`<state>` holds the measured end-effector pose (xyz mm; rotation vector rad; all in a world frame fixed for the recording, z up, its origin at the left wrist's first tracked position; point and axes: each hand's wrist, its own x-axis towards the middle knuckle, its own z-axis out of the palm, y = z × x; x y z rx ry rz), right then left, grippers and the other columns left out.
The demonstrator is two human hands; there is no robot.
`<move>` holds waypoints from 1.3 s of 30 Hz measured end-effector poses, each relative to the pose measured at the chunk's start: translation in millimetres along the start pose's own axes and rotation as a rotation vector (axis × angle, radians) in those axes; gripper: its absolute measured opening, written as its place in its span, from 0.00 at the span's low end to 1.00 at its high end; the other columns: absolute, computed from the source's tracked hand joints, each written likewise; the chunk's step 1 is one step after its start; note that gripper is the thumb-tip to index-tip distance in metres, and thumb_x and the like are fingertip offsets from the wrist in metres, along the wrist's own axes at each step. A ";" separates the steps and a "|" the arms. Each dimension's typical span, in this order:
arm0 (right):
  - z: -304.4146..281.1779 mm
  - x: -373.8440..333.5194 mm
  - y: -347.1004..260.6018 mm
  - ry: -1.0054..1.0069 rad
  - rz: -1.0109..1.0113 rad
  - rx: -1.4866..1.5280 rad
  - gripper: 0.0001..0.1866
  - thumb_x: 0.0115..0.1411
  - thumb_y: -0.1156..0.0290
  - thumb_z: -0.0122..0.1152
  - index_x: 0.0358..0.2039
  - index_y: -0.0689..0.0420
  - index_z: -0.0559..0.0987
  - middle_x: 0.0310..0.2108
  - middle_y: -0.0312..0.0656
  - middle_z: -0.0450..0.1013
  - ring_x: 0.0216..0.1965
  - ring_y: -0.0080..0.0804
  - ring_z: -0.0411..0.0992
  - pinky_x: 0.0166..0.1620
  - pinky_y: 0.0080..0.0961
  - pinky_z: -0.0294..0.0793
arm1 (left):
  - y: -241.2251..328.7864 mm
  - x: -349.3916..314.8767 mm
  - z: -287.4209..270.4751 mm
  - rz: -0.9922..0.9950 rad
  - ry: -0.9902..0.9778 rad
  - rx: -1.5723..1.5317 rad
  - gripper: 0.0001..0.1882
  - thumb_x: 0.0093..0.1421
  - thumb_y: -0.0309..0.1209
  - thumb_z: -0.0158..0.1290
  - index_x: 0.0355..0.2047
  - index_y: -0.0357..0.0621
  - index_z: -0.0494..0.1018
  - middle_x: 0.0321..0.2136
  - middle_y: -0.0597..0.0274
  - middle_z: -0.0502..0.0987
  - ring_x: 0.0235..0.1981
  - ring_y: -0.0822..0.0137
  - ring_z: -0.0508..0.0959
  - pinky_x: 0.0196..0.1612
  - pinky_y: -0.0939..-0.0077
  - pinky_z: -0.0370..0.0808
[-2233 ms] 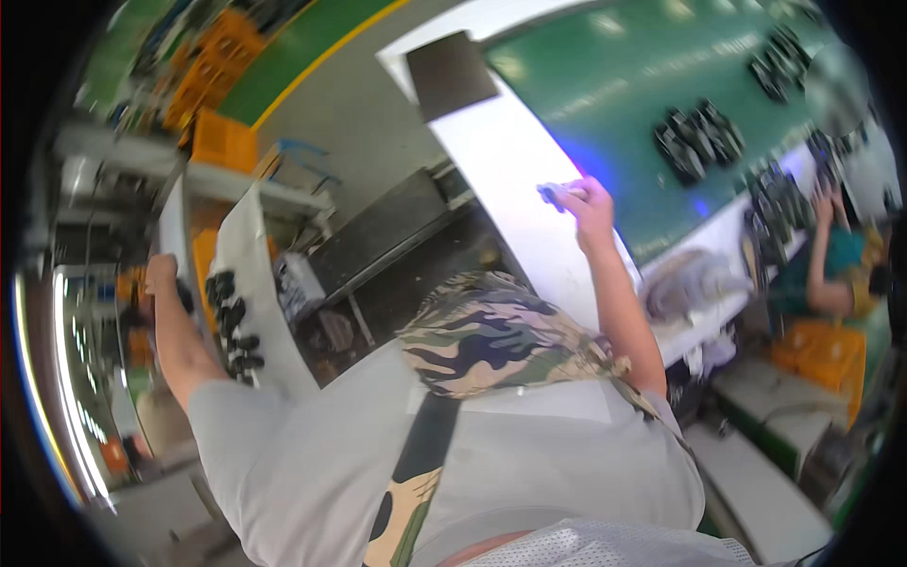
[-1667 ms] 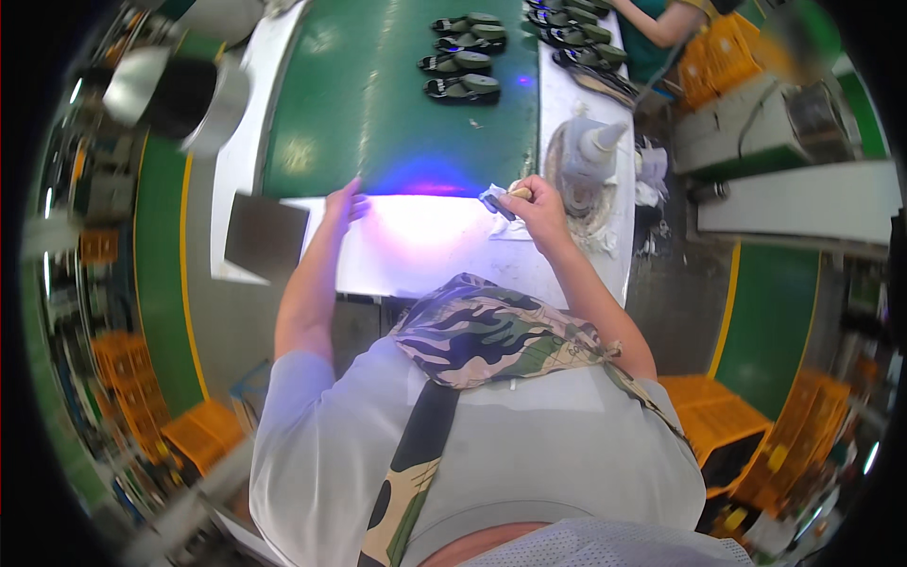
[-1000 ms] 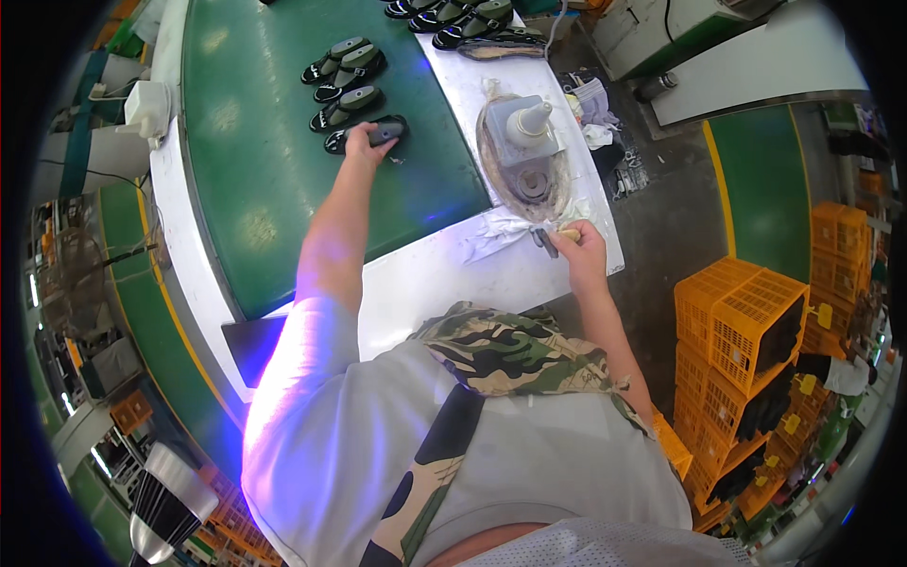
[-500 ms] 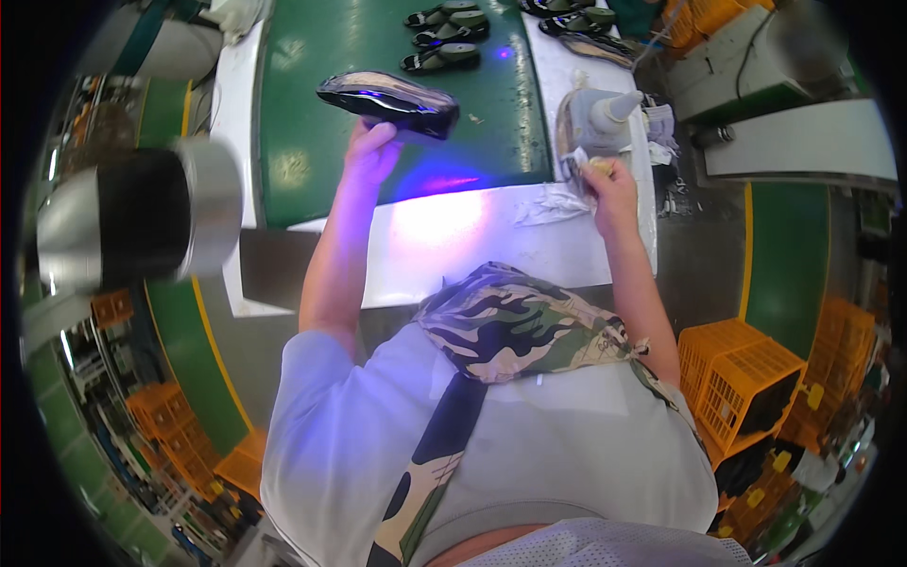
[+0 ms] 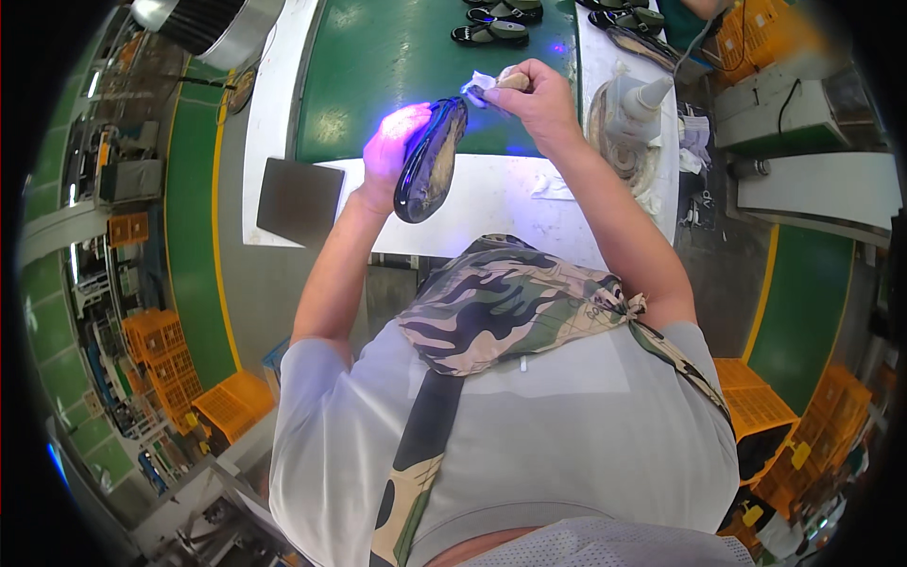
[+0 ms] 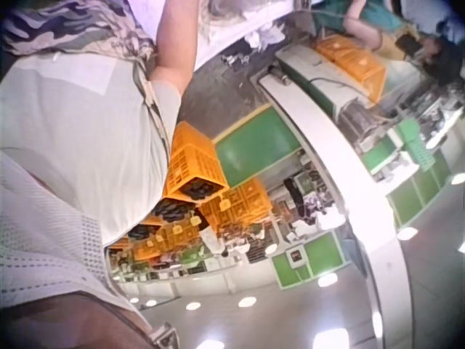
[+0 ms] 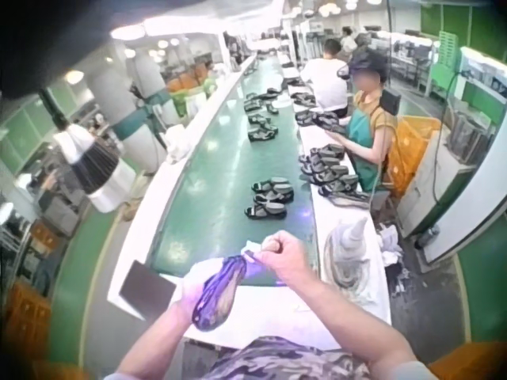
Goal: Apply adhesive or glue to the sole or upper of shoes using a small brush at an assembly station.
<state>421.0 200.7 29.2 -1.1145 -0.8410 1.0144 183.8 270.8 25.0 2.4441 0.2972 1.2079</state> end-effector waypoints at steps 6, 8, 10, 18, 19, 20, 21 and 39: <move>5.3 -1.2 1.7 -0.101 0.015 0.065 0.11 0.50 0.80 0.69 0.32 0.63 0.74 0.26 0.36 0.72 0.25 0.21 0.70 0.29 0.18 0.71 | 37.7 11.7 -8.5 0.029 -0.014 0.166 0.30 0.43 0.22 0.67 0.48 0.37 0.68 0.45 0.46 0.76 0.47 0.49 0.78 0.50 0.61 0.76; 8.0 -6.0 -3.6 -0.139 0.031 0.161 0.12 0.48 0.79 0.71 0.31 0.63 0.75 0.25 0.36 0.73 0.24 0.20 0.71 0.28 0.18 0.72 | 44.4 10.9 -7.8 0.039 -0.025 0.171 0.30 0.43 0.22 0.66 0.48 0.37 0.68 0.45 0.45 0.76 0.46 0.48 0.78 0.50 0.61 0.76; 8.6 -14.6 -12.4 -0.230 0.124 0.260 0.11 0.48 0.81 0.70 0.30 0.63 0.75 0.26 0.37 0.72 0.26 0.21 0.71 0.30 0.19 0.72 | 49.6 9.7 -4.8 0.006 -0.050 0.184 0.30 0.44 0.23 0.66 0.49 0.36 0.68 0.45 0.45 0.76 0.46 0.47 0.78 0.49 0.60 0.76; -2.6 -28.3 -45.9 -0.330 0.060 0.131 0.11 0.49 0.80 0.69 0.31 0.61 0.74 0.28 0.35 0.72 0.29 0.20 0.70 0.32 0.18 0.70 | 68.4 14.3 15.4 -0.283 -0.141 0.207 0.30 0.42 0.26 0.67 0.47 0.38 0.69 0.42 0.46 0.76 0.42 0.47 0.78 0.44 0.61 0.77; -4.1 -29.2 -50.9 -0.339 0.023 0.025 0.12 0.50 0.80 0.69 0.31 0.59 0.73 0.29 0.35 0.72 0.30 0.19 0.69 0.33 0.18 0.70 | 67.3 12.0 19.5 -0.339 -0.152 0.204 0.30 0.40 0.26 0.68 0.46 0.39 0.70 0.41 0.47 0.76 0.40 0.47 0.79 0.43 0.62 0.77; -5.5 -30.2 -56.5 -0.341 0.024 0.023 0.12 0.50 0.80 0.69 0.31 0.59 0.73 0.29 0.35 0.72 0.30 0.19 0.69 0.33 0.18 0.70 | 65.9 8.9 22.8 -0.341 -0.149 0.204 0.30 0.40 0.26 0.68 0.46 0.39 0.70 0.41 0.47 0.76 0.40 0.47 0.79 0.43 0.62 0.77; -6.7 -31.1 -62.1 -0.336 -0.029 -0.093 0.11 0.50 0.79 0.69 0.30 0.59 0.73 0.29 0.34 0.72 0.30 0.18 0.68 0.33 0.17 0.69 | 64.7 5.6 25.6 -0.444 -0.208 0.223 0.30 0.39 0.26 0.68 0.45 0.39 0.70 0.39 0.48 0.77 0.40 0.47 0.79 0.42 0.62 0.78; -16.2 -30.1 -57.1 -0.426 -0.360 -0.377 0.11 0.51 0.81 0.65 0.27 0.60 0.69 0.32 0.41 0.75 0.35 0.25 0.71 0.40 0.22 0.70 | 85.7 12.9 11.4 -1.124 -0.484 -0.596 0.37 0.30 0.24 0.71 0.46 0.36 0.72 0.37 0.64 0.77 0.38 0.67 0.76 0.49 0.73 0.73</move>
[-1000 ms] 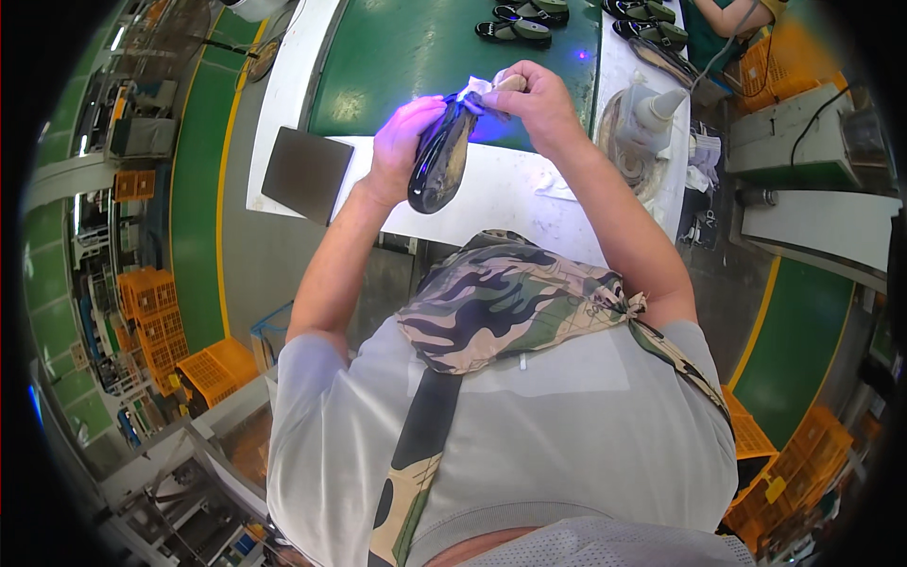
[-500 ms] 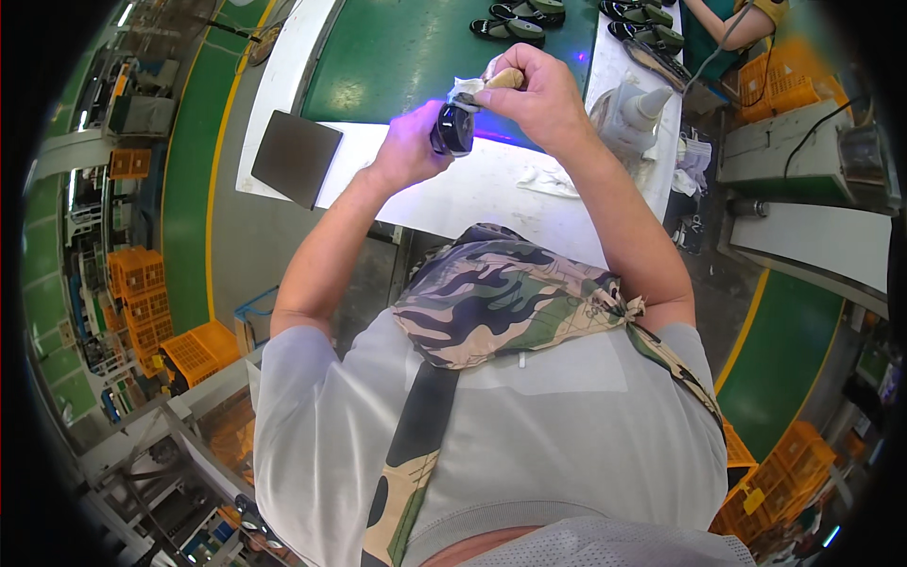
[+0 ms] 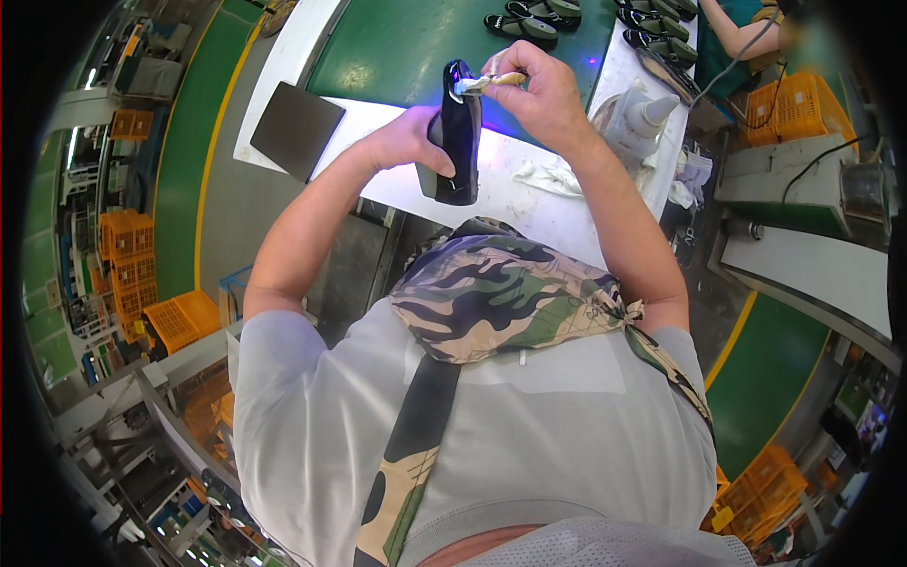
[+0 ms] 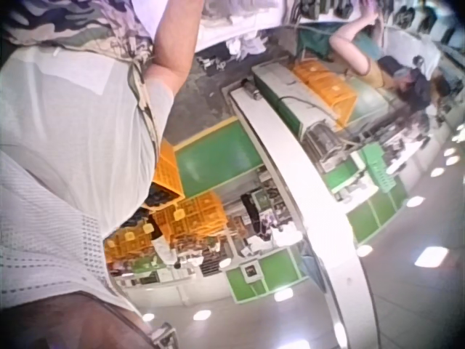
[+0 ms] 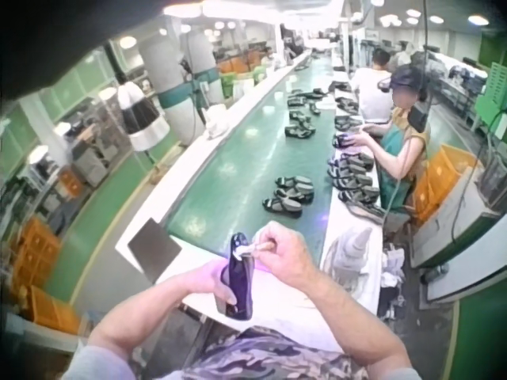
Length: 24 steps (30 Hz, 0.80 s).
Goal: Apply adhesive or glue to the sole or upper of shoes using a small brush at an assembly station.
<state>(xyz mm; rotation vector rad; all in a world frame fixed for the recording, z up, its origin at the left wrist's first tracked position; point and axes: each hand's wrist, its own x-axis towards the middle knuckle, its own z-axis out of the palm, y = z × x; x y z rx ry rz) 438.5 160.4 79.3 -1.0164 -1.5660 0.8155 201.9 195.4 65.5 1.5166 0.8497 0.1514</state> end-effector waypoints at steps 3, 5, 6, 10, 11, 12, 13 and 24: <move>4.6 -4.6 3.2 -0.046 0.016 0.004 0.11 0.51 0.81 0.65 0.27 0.60 0.69 0.31 0.41 0.75 0.35 0.25 0.71 0.40 0.22 0.70 | 0.8 -5.9 -0.6 -0.013 0.008 -0.118 0.36 0.31 0.26 0.70 0.46 0.37 0.72 0.37 0.63 0.77 0.39 0.66 0.77 0.51 0.72 0.72; 9.4 -8.2 5.6 -0.079 0.027 0.010 0.11 0.51 0.81 0.65 0.27 0.60 0.69 0.31 0.41 0.75 0.35 0.25 0.71 0.40 0.22 0.70 | -2.2 -8.4 -2.5 -0.008 0.014 -0.166 0.34 0.34 0.28 0.69 0.46 0.38 0.72 0.38 0.62 0.78 0.41 0.65 0.77 0.52 0.70 0.72; 12.2 -11.1 7.2 -0.095 0.037 0.010 0.12 0.51 0.81 0.66 0.27 0.60 0.69 0.31 0.41 0.75 0.35 0.25 0.71 0.39 0.22 0.70 | -7.5 -9.0 -3.0 0.008 0.021 -0.195 0.34 0.35 0.30 0.68 0.46 0.38 0.73 0.38 0.61 0.79 0.41 0.64 0.77 0.52 0.70 0.71; 20.5 -19.4 13.6 -0.151 0.040 0.029 0.12 0.51 0.81 0.66 0.27 0.60 0.69 0.32 0.42 0.75 0.35 0.25 0.71 0.38 0.22 0.70 | -22.7 -11.8 -4.9 0.017 0.059 -0.367 0.32 0.37 0.28 0.67 0.47 0.37 0.73 0.39 0.59 0.79 0.41 0.64 0.78 0.54 0.69 0.71; 21.9 -21.8 15.2 -0.159 0.041 0.032 0.12 0.51 0.81 0.66 0.27 0.60 0.69 0.32 0.42 0.75 0.35 0.25 0.71 0.38 0.22 0.70 | -24.4 -12.9 -4.4 0.015 0.065 -0.373 0.32 0.37 0.28 0.67 0.47 0.37 0.73 0.39 0.59 0.79 0.41 0.64 0.78 0.54 0.69 0.71; 22.9 -24.3 16.6 -0.185 0.062 0.049 0.12 0.50 0.82 0.66 0.26 0.60 0.69 0.32 0.42 0.75 0.35 0.25 0.71 0.38 0.22 0.70 | -26.2 -13.9 -4.0 0.019 0.082 -0.408 0.32 0.38 0.27 0.67 0.47 0.37 0.73 0.39 0.59 0.79 0.41 0.63 0.78 0.54 0.69 0.71; 23.7 -25.9 16.8 -0.208 0.084 0.066 0.12 0.50 0.82 0.66 0.26 0.60 0.69 0.32 0.42 0.75 0.35 0.25 0.72 0.38 0.22 0.70 | -27.9 -14.7 -4.0 0.022 0.097 -0.442 0.31 0.38 0.27 0.67 0.47 0.37 0.73 0.39 0.59 0.79 0.41 0.63 0.78 0.54 0.68 0.71; 19.1 -44.5 20.6 -0.342 0.068 0.099 0.13 0.49 0.82 0.65 0.26 0.60 0.68 0.33 0.41 0.74 0.36 0.26 0.70 0.40 0.24 0.70 | -54.8 -39.6 18.4 0.078 0.390 -0.665 0.26 0.45 0.25 0.65 0.46 0.34 0.71 0.39 0.55 0.79 0.40 0.61 0.79 0.53 0.66 0.74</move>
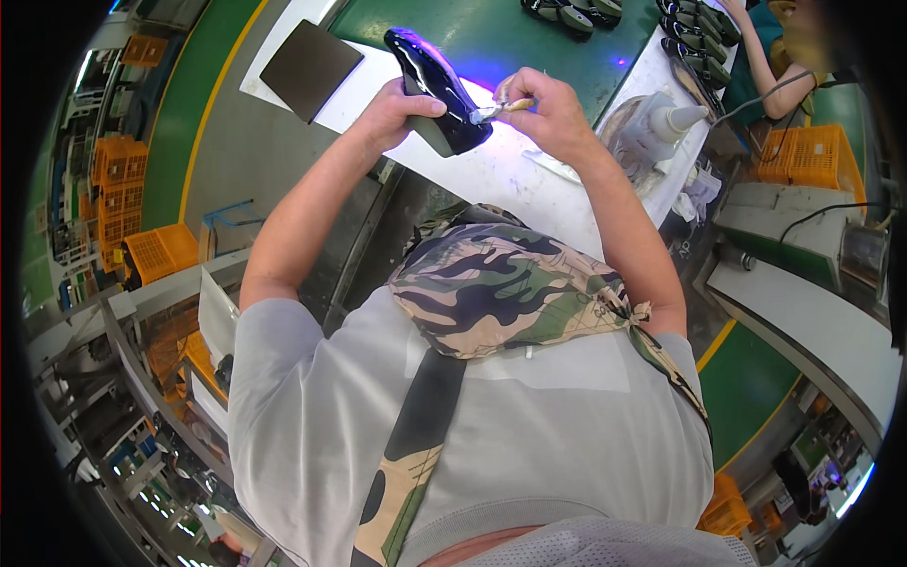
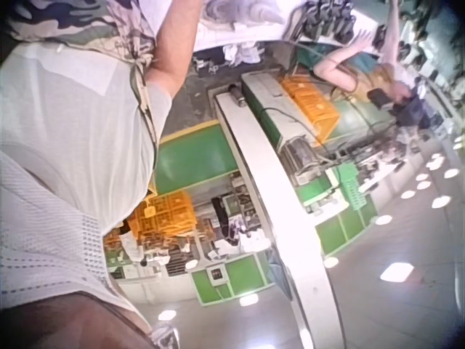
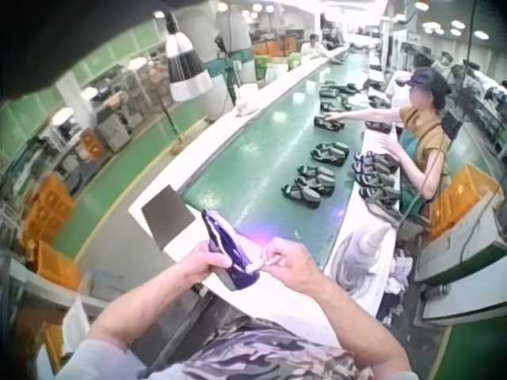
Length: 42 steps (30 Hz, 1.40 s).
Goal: Apply adhesive or glue to the sole or upper of shoes using a small brush at an assembly station.
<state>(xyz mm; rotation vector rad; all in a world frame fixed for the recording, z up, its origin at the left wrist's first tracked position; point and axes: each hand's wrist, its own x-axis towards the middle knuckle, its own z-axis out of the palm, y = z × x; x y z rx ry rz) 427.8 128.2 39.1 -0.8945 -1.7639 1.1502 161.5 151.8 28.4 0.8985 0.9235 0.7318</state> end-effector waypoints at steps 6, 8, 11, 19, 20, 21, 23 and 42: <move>7.3 -10.6 30.9 0.132 0.098 0.263 0.11 0.52 0.83 0.66 0.28 0.60 0.70 0.34 0.41 0.73 0.34 0.26 0.72 0.37 0.22 0.72 | -31.3 -20.4 -14.6 0.120 0.055 -0.225 0.25 0.49 0.24 0.61 0.49 0.34 0.69 0.42 0.55 0.78 0.44 0.59 0.79 0.55 0.64 0.73; 14.7 -10.8 36.1 0.199 0.172 0.355 0.10 0.53 0.82 0.66 0.29 0.60 0.71 0.34 0.41 0.73 0.33 0.26 0.72 0.36 0.22 0.73 | -40.8 -26.4 -17.2 0.159 0.009 -0.346 0.28 0.51 0.25 0.60 0.53 0.36 0.67 0.46 0.55 0.77 0.49 0.57 0.77 0.59 0.61 0.71; 27.9 -7.6 36.9 0.211 0.245 0.535 0.10 0.53 0.82 0.66 0.30 0.60 0.72 0.32 0.41 0.72 0.29 0.25 0.72 0.32 0.23 0.73 | -47.7 -36.7 -11.2 0.181 0.034 -0.467 0.28 0.51 0.25 0.59 0.53 0.36 0.67 0.48 0.55 0.76 0.51 0.57 0.76 0.60 0.60 0.69; 63.7 -3.0 29.8 0.273 0.306 0.617 0.11 0.49 0.82 0.69 0.29 0.62 0.73 0.25 0.39 0.72 0.24 0.23 0.71 0.27 0.20 0.71 | -55.3 -57.6 -18.0 0.333 0.225 -0.401 0.22 0.50 0.22 0.60 0.46 0.37 0.71 0.41 0.58 0.78 0.44 0.63 0.78 0.54 0.68 0.72; 70.6 -0.1 28.8 0.264 0.309 0.612 0.11 0.49 0.82 0.69 0.29 0.62 0.73 0.25 0.39 0.72 0.24 0.23 0.71 0.27 0.20 0.71 | -53.7 -61.1 -20.6 0.385 0.252 -0.325 0.21 0.49 0.22 0.60 0.46 0.37 0.72 0.40 0.59 0.78 0.43 0.64 0.78 0.53 0.69 0.72; 78.3 3.4 27.9 0.279 0.341 0.591 0.12 0.49 0.82 0.69 0.29 0.62 0.73 0.25 0.39 0.72 0.23 0.24 0.70 0.26 0.21 0.71 | -51.8 -65.0 -23.5 0.436 0.281 -0.248 0.21 0.48 0.21 0.61 0.45 0.37 0.72 0.40 0.60 0.79 0.43 0.66 0.78 0.52 0.71 0.72; 98.5 10.4 24.9 0.274 0.378 0.567 0.12 0.48 0.82 0.69 0.29 0.62 0.72 0.25 0.39 0.72 0.23 0.24 0.70 0.26 0.21 0.71 | -51.3 -76.5 -32.7 0.466 0.344 -0.206 0.22 0.47 0.21 0.63 0.45 0.37 0.73 0.39 0.61 0.79 0.42 0.67 0.78 0.51 0.73 0.73; 347.3 99.8 -34.8 -0.166 0.538 0.597 0.11 0.52 0.79 0.69 0.34 0.61 0.76 0.28 0.36 0.74 0.26 0.21 0.71 0.30 0.17 0.68 | -101.2 -273.9 -171.1 0.616 1.016 -0.023 0.34 0.40 0.31 0.70 0.48 0.36 0.71 0.42 0.59 0.77 0.45 0.67 0.76 0.53 0.73 0.71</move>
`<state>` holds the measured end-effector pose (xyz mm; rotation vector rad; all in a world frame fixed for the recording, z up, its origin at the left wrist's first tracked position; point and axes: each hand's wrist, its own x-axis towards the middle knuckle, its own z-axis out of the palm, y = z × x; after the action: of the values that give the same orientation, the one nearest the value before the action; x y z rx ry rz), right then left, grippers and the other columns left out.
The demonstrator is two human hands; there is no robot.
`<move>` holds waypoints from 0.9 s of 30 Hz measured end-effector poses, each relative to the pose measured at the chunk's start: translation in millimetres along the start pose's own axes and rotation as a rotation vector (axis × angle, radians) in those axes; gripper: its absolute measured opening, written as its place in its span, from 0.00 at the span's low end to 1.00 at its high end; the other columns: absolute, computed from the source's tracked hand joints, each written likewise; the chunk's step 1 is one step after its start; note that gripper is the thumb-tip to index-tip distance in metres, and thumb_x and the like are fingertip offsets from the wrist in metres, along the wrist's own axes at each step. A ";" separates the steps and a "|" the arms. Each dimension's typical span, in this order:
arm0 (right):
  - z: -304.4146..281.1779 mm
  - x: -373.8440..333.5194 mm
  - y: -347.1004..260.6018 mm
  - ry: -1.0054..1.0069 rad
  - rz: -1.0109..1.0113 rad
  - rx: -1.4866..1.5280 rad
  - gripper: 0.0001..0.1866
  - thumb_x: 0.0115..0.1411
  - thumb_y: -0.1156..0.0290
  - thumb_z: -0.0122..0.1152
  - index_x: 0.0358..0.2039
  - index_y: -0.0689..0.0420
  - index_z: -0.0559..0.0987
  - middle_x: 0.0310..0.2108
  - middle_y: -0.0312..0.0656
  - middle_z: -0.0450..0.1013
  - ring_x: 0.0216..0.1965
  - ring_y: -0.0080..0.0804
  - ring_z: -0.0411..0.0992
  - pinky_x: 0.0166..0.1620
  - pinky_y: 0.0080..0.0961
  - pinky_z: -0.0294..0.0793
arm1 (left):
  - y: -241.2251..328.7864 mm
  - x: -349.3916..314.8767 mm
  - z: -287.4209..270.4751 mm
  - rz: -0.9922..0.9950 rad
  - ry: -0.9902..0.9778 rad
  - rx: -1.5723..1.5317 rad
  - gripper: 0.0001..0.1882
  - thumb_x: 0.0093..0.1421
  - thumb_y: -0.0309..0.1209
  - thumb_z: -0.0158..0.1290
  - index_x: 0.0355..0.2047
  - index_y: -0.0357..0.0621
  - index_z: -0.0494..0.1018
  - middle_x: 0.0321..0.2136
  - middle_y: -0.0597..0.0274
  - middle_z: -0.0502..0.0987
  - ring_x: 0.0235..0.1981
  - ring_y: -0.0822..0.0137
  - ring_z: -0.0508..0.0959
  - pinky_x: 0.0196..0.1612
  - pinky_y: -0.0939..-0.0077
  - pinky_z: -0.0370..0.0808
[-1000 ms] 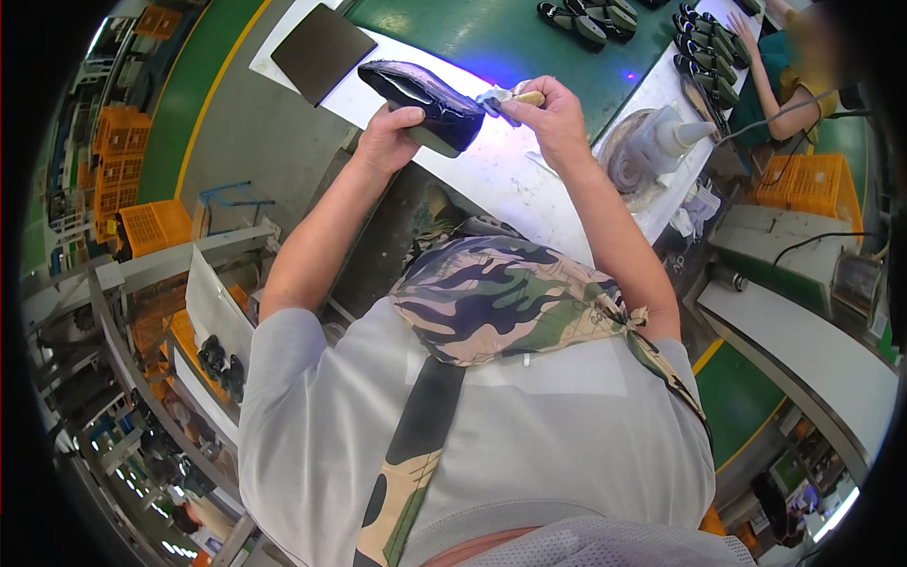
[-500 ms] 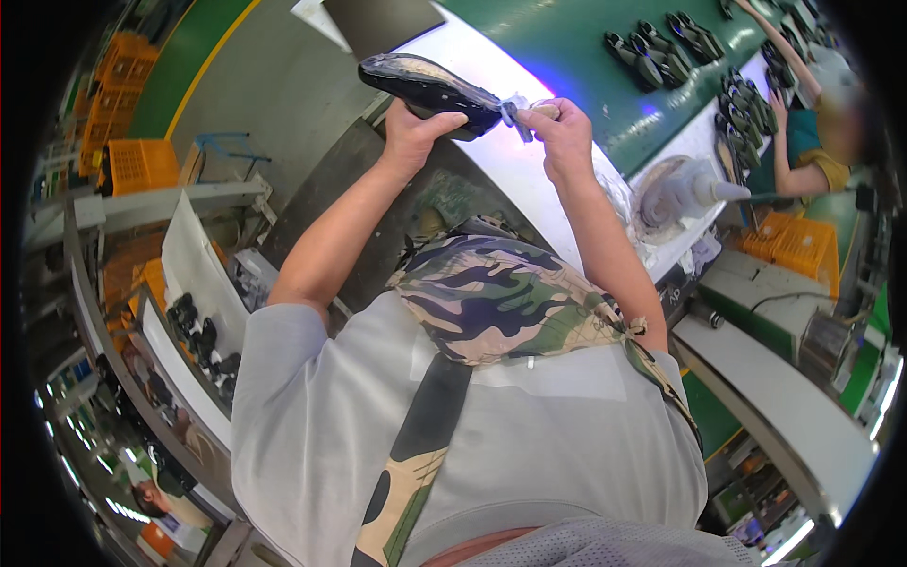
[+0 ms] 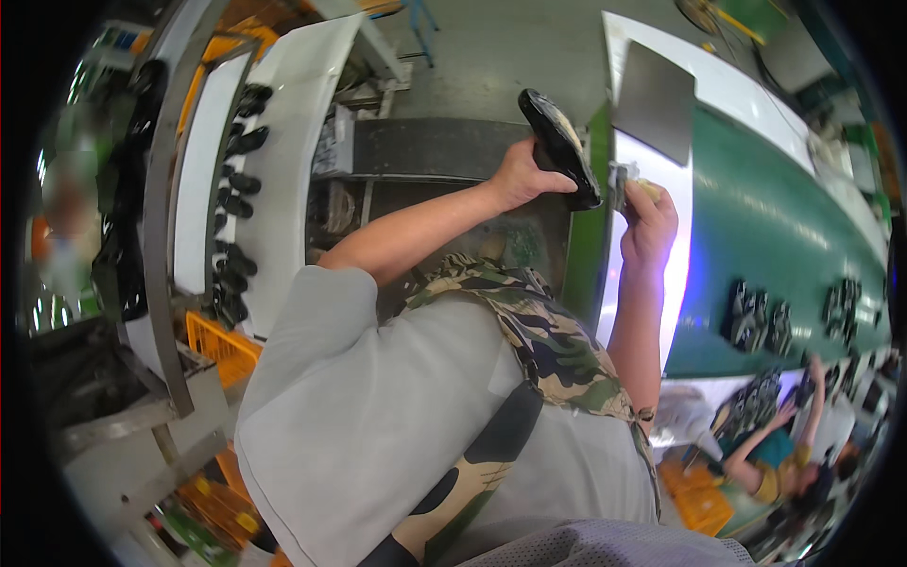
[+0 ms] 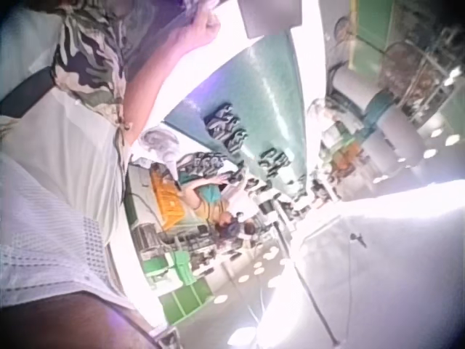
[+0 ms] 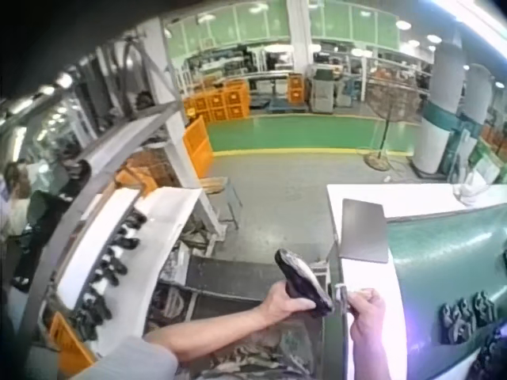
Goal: Apply adhesive or glue to the sole or upper of shoes using a small brush at an assembly station.
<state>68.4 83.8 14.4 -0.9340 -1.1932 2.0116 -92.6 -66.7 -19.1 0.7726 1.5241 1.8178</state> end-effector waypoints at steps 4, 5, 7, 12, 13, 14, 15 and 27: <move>31.9 13.0 20.8 -0.104 0.107 0.055 0.09 0.55 0.80 0.66 0.34 0.60 0.74 0.29 0.36 0.74 0.28 0.22 0.72 0.31 0.16 0.71 | 34.8 -8.8 -91.9 -0.002 0.224 0.006 0.21 0.46 0.27 0.66 0.41 0.38 0.74 0.36 0.62 0.80 0.39 0.70 0.78 0.48 0.74 0.74; 41.3 16.2 29.3 -0.104 0.143 0.070 0.09 0.55 0.81 0.66 0.34 0.59 0.74 0.29 0.36 0.74 0.28 0.23 0.73 0.32 0.16 0.72 | 44.1 -12.0 -120.2 0.003 0.290 -0.022 0.20 0.47 0.27 0.65 0.41 0.38 0.74 0.36 0.61 0.80 0.38 0.70 0.78 0.47 0.74 0.74; 54.3 18.3 45.8 -0.132 0.178 0.022 0.09 0.55 0.80 0.66 0.33 0.58 0.74 0.28 0.34 0.74 0.27 0.22 0.72 0.30 0.16 0.72 | 60.4 -20.7 -178.0 0.006 0.414 -0.103 0.20 0.46 0.23 0.65 0.40 0.39 0.73 0.35 0.62 0.79 0.37 0.69 0.78 0.45 0.72 0.75; 88.0 14.4 66.5 -0.225 0.259 -0.067 0.09 0.55 0.79 0.66 0.33 0.55 0.75 0.27 0.32 0.74 0.26 0.20 0.72 0.28 0.16 0.72 | 108.8 -68.0 -274.8 0.061 0.602 -0.049 0.18 0.49 0.21 0.63 0.41 0.37 0.73 0.35 0.60 0.79 0.36 0.68 0.78 0.44 0.73 0.75; 93.9 13.9 68.5 -0.237 0.270 -0.079 0.08 0.55 0.79 0.66 0.33 0.55 0.75 0.27 0.32 0.74 0.26 0.20 0.73 0.28 0.16 0.72 | 119.4 -76.1 -280.5 0.056 0.619 0.009 0.18 0.49 0.21 0.63 0.41 0.36 0.73 0.35 0.60 0.79 0.36 0.68 0.79 0.44 0.73 0.75; 100.6 11.0 68.1 -0.255 0.271 -0.076 0.08 0.55 0.79 0.66 0.33 0.55 0.75 0.27 0.32 0.74 0.26 0.20 0.73 0.28 0.16 0.71 | 130.4 -82.3 -281.9 0.052 0.616 0.043 0.19 0.49 0.21 0.63 0.42 0.36 0.73 0.36 0.59 0.79 0.38 0.67 0.78 0.45 0.72 0.74; 105.9 9.0 67.0 -0.270 0.271 -0.072 0.08 0.55 0.80 0.66 0.33 0.56 0.75 0.27 0.32 0.74 0.26 0.20 0.73 0.28 0.16 0.71 | 140.5 -85.7 -280.2 0.079 0.599 0.062 0.22 0.47 0.23 0.64 0.44 0.35 0.72 0.38 0.59 0.79 0.40 0.66 0.78 0.47 0.71 0.74; 91.0 -4.4 64.4 -0.308 0.193 0.023 0.09 0.54 0.80 0.67 0.31 0.54 0.74 0.26 0.32 0.73 0.23 0.17 0.70 0.25 0.13 0.67 | 327.7 34.5 -189.9 0.771 0.657 0.840 0.23 0.47 0.38 0.67 0.41 0.38 0.77 0.33 0.58 0.81 0.36 0.67 0.79 0.46 0.71 0.75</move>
<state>-12.7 11.6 -11.2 -0.7721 -1.2771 2.3849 -293.5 -198.0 275.9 1.3730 2.7992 2.0373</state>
